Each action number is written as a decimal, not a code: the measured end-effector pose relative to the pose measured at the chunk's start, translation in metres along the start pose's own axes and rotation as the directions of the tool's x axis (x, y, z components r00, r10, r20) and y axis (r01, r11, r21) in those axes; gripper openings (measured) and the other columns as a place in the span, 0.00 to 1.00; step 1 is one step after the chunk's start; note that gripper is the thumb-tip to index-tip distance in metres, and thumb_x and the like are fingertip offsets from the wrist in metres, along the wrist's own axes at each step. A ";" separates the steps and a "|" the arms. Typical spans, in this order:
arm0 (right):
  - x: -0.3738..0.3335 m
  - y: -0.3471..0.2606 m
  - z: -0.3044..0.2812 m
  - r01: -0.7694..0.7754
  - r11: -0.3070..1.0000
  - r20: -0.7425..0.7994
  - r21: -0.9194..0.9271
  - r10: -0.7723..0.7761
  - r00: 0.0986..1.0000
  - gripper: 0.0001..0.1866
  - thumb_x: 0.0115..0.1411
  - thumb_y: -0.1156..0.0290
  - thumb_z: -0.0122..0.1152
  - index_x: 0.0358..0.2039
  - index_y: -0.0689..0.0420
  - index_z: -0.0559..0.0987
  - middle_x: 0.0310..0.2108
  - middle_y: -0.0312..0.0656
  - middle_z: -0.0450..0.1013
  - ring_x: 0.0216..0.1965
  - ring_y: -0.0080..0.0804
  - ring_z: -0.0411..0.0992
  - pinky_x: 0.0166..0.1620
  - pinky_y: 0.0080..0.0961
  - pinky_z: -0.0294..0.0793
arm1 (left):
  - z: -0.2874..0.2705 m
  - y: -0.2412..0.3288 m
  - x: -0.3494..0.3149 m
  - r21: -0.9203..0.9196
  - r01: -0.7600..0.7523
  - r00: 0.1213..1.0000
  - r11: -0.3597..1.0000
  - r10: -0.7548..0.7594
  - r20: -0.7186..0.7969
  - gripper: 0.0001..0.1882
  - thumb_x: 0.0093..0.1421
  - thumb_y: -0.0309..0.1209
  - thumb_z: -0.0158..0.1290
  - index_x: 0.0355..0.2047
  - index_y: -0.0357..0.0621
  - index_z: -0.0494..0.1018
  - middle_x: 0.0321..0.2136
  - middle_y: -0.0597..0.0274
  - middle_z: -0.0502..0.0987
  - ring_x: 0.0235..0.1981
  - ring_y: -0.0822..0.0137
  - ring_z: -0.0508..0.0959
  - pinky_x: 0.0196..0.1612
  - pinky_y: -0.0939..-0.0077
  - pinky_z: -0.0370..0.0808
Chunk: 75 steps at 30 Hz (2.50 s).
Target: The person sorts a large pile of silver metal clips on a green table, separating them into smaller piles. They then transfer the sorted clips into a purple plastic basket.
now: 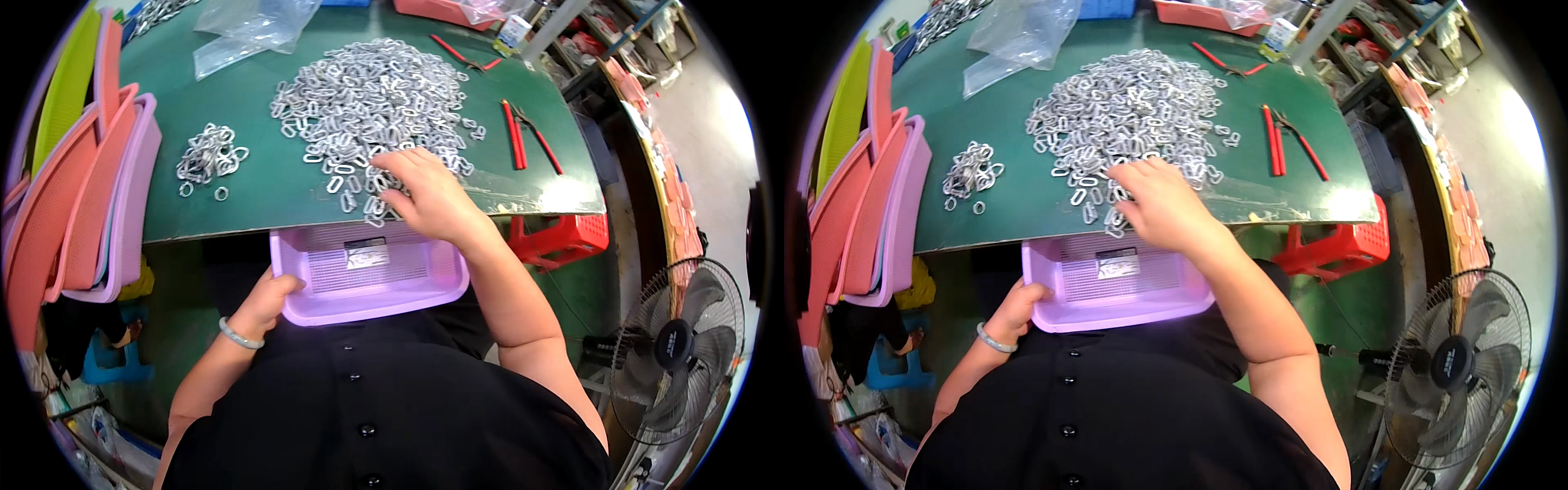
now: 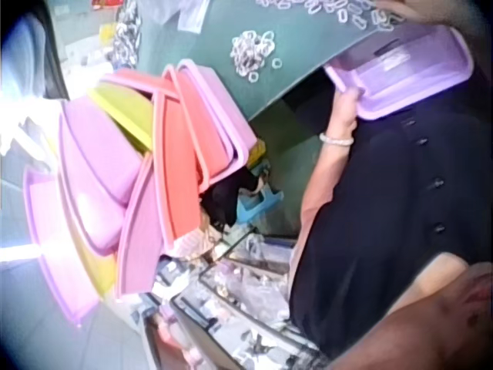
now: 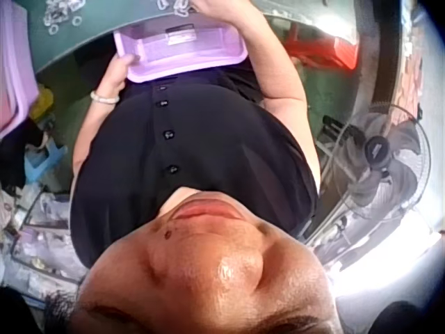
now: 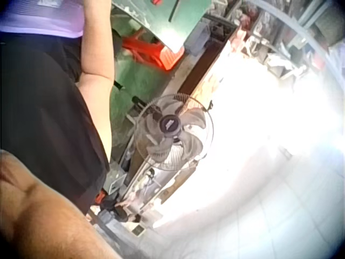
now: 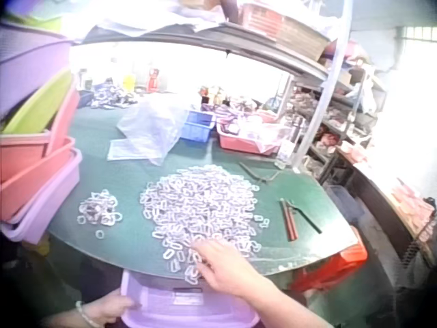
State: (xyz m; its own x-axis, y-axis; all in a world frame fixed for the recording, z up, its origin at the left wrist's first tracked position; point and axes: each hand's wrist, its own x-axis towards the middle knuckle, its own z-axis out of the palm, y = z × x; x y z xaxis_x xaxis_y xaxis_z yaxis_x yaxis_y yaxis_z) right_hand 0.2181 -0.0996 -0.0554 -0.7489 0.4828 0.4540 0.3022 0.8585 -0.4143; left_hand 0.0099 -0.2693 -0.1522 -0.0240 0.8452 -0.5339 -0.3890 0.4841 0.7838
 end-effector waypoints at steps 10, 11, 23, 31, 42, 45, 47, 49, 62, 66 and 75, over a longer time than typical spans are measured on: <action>0.025 0.022 -0.002 0.047 0.992 0.112 -0.115 -0.034 0.993 0.12 0.46 0.81 0.53 0.34 0.58 0.74 0.26 0.41 0.71 0.33 0.41 0.66 0.38 0.34 0.66 | 0.002 0.006 -0.001 -0.034 -0.017 0.999 0.999 0.019 0.050 0.24 0.45 0.20 0.42 0.47 0.32 0.64 0.40 0.54 0.71 0.41 0.61 0.72 0.46 0.71 0.68; 0.030 0.022 0.002 0.047 0.992 0.181 -0.113 -0.026 0.983 0.12 0.46 0.81 0.52 0.34 0.58 0.75 0.26 0.42 0.71 0.33 0.41 0.66 0.38 0.34 0.66 | 0.003 0.006 -0.001 -0.042 -0.024 0.998 0.999 0.027 0.054 0.24 0.45 0.20 0.42 0.47 0.32 0.64 0.40 0.54 0.71 0.41 0.61 0.72 0.46 0.71 0.68; 0.043 0.043 0.004 -0.467 0.651 0.281 0.599 0.375 0.883 0.18 0.47 0.87 0.49 0.41 0.64 0.71 0.23 0.30 0.65 0.24 0.16 0.64 0.29 0.13 0.65 | -0.003 0.003 -0.003 -0.074 -0.040 0.998 0.996 0.044 0.053 0.24 0.46 0.21 0.43 0.47 0.32 0.63 0.41 0.54 0.71 0.42 0.62 0.72 0.47 0.71 0.68; 0.043 0.042 0.013 -0.403 0.240 0.241 0.883 0.504 0.829 0.15 0.50 0.83 0.54 0.41 0.63 0.70 0.27 0.34 0.68 0.24 0.19 0.66 0.27 0.14 0.65 | -0.007 -0.004 0.002 -0.071 -0.041 0.997 0.997 0.046 0.068 0.25 0.47 0.20 0.43 0.49 0.32 0.62 0.42 0.54 0.71 0.43 0.62 0.72 0.47 0.70 0.69; 0.053 0.041 0.002 -0.395 0.670 0.063 0.628 0.463 0.884 0.11 0.50 0.83 0.51 0.36 0.62 0.73 0.26 0.32 0.67 0.28 0.17 0.65 0.32 0.15 0.66 | -0.008 0.003 0.000 -0.054 -0.022 0.996 0.998 0.027 0.088 0.25 0.46 0.20 0.42 0.49 0.32 0.62 0.42 0.53 0.71 0.43 0.61 0.72 0.47 0.70 0.68; 0.057 0.042 -0.003 -0.441 0.585 0.138 0.681 0.489 0.861 0.11 0.51 0.82 0.52 0.36 0.62 0.72 0.27 0.33 0.68 0.28 0.18 0.66 0.32 0.16 0.67 | -0.005 0.000 -0.002 -0.077 -0.042 0.998 0.996 0.046 0.044 0.25 0.46 0.20 0.42 0.48 0.32 0.63 0.42 0.53 0.71 0.43 0.60 0.72 0.47 0.70 0.69; 0.061 0.036 -0.005 -0.403 0.480 0.158 0.779 0.472 0.867 0.10 0.52 0.81 0.53 0.37 0.63 0.72 0.27 0.34 0.68 0.28 0.19 0.67 0.32 0.17 0.68 | -0.007 0.001 -0.001 -0.075 -0.043 0.996 0.996 0.048 0.069 0.25 0.46 0.20 0.42 0.48 0.32 0.63 0.41 0.53 0.71 0.42 0.60 0.72 0.47 0.70 0.69; 0.064 0.031 -0.004 -0.395 0.407 0.178 0.824 0.477 0.861 0.10 0.52 0.81 0.53 0.37 0.63 0.71 0.27 0.34 0.68 0.28 0.20 0.67 0.32 0.17 0.68 | -0.009 0.002 -0.001 -0.072 -0.048 0.995 0.996 0.054 0.082 0.25 0.46 0.21 0.42 0.48 0.31 0.63 0.41 0.52 0.71 0.42 0.60 0.73 0.47 0.69 0.69; 0.070 0.055 0.010 -0.428 0.812 0.024 0.397 0.457 0.889 0.15 0.47 0.83 0.52 0.38 0.65 0.72 0.30 0.39 0.71 0.29 0.21 0.68 0.33 0.17 0.68 | -0.010 0.004 -0.001 -0.055 -0.036 0.996 0.998 0.040 0.081 0.25 0.46 0.21 0.42 0.48 0.30 0.63 0.41 0.51 0.71 0.42 0.59 0.72 0.46 0.69 0.69; 0.077 0.048 0.006 -0.441 0.763 0.059 0.472 0.472 0.880 0.18 0.46 0.84 0.50 0.41 0.64 0.70 0.33 0.39 0.69 0.27 0.19 0.67 0.31 0.16 0.69 | -0.011 0.004 0.001 -0.069 -0.043 0.996 0.997 0.048 0.076 0.25 0.46 0.21 0.42 0.48 0.30 0.62 0.42 0.51 0.71 0.43 0.59 0.72 0.47 0.69 0.68; 0.081 0.049 0.007 -0.362 0.932 0.092 0.015 0.360 0.929 0.22 0.45 0.85 0.47 0.43 0.59 0.71 0.29 0.39 0.71 0.25 0.25 0.68 0.33 0.21 0.69 | -0.010 0.003 0.001 -0.067 -0.043 0.998 0.997 0.047 0.046 0.25 0.46 0.21 0.42 0.48 0.32 0.62 0.41 0.53 0.71 0.41 0.61 0.72 0.46 0.71 0.68</action>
State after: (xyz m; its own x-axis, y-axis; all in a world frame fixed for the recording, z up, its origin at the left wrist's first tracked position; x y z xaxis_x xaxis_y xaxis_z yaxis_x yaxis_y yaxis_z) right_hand 0.1680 -0.0199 -0.0440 -0.6408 0.7411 0.2004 0.5441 0.6225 -0.5626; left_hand -0.0002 -0.2694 -0.1539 0.0007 0.8765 -0.4815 -0.4487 0.4306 0.7831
